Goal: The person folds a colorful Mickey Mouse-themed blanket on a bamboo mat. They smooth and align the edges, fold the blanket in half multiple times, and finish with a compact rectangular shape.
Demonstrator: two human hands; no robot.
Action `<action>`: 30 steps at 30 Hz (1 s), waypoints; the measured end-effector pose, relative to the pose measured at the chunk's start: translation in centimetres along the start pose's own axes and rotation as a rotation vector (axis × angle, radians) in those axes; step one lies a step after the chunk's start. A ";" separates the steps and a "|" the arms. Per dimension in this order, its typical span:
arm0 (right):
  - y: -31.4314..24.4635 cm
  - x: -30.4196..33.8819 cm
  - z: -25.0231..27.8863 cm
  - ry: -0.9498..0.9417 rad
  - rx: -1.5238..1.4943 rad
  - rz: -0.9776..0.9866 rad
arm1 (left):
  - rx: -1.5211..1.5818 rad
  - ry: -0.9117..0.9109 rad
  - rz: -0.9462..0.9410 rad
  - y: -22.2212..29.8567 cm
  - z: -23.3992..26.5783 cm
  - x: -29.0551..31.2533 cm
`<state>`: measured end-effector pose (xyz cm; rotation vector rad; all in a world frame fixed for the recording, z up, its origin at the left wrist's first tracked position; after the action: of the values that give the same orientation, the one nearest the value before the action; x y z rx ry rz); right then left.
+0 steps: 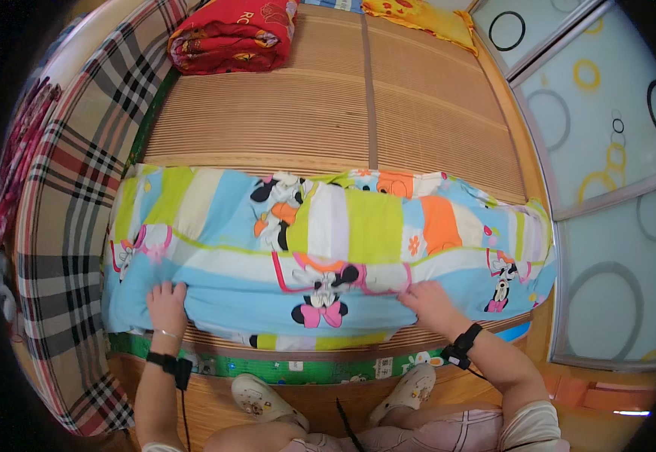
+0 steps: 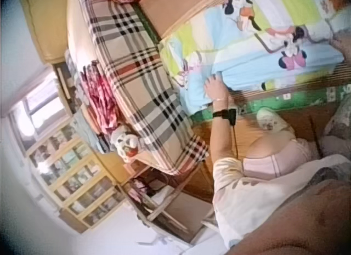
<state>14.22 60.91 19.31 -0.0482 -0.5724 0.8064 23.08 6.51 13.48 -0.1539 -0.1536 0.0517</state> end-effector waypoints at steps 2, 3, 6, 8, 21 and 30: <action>-0.8 0.3 -1.9 -0.184 0.010 0.012 | -0.031 -0.226 0.040 0.5 -1.1 2.4; -1.0 0.2 -2.5 -0.206 -0.002 0.030 | -0.078 -0.317 0.034 1.1 -1.5 3.9; 0.0 -1.0 -2.7 -0.244 -0.293 0.042 | 0.048 -0.732 0.013 1.8 -2.2 6.8; 3.0 -2.2 -2.3 -0.418 -0.715 -0.108 | 0.300 -0.951 0.070 1.5 -1.0 6.8; 21.1 -4.4 0.5 -0.210 -0.101 -0.638 | 0.026 -0.285 -0.668 19.0 11.6 -17.8; 16.7 5.8 0.8 0.137 -0.227 -0.548 | -0.128 -0.772 -0.548 22.1 5.8 -20.9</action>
<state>5.81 76.47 18.49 -0.1465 -0.5113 0.2022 0.65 27.89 12.58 -0.2096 -0.9652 -0.4526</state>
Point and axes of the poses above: each hand's wrist, its own x-axis away from the middle knuckle, its own z-axis out of the back of the hand, y = z × x, the point moved 5 cm from there along -x, towards the middle knuckle, and after that the axes turned 12 degrees about -y, right-handed, at the moved point
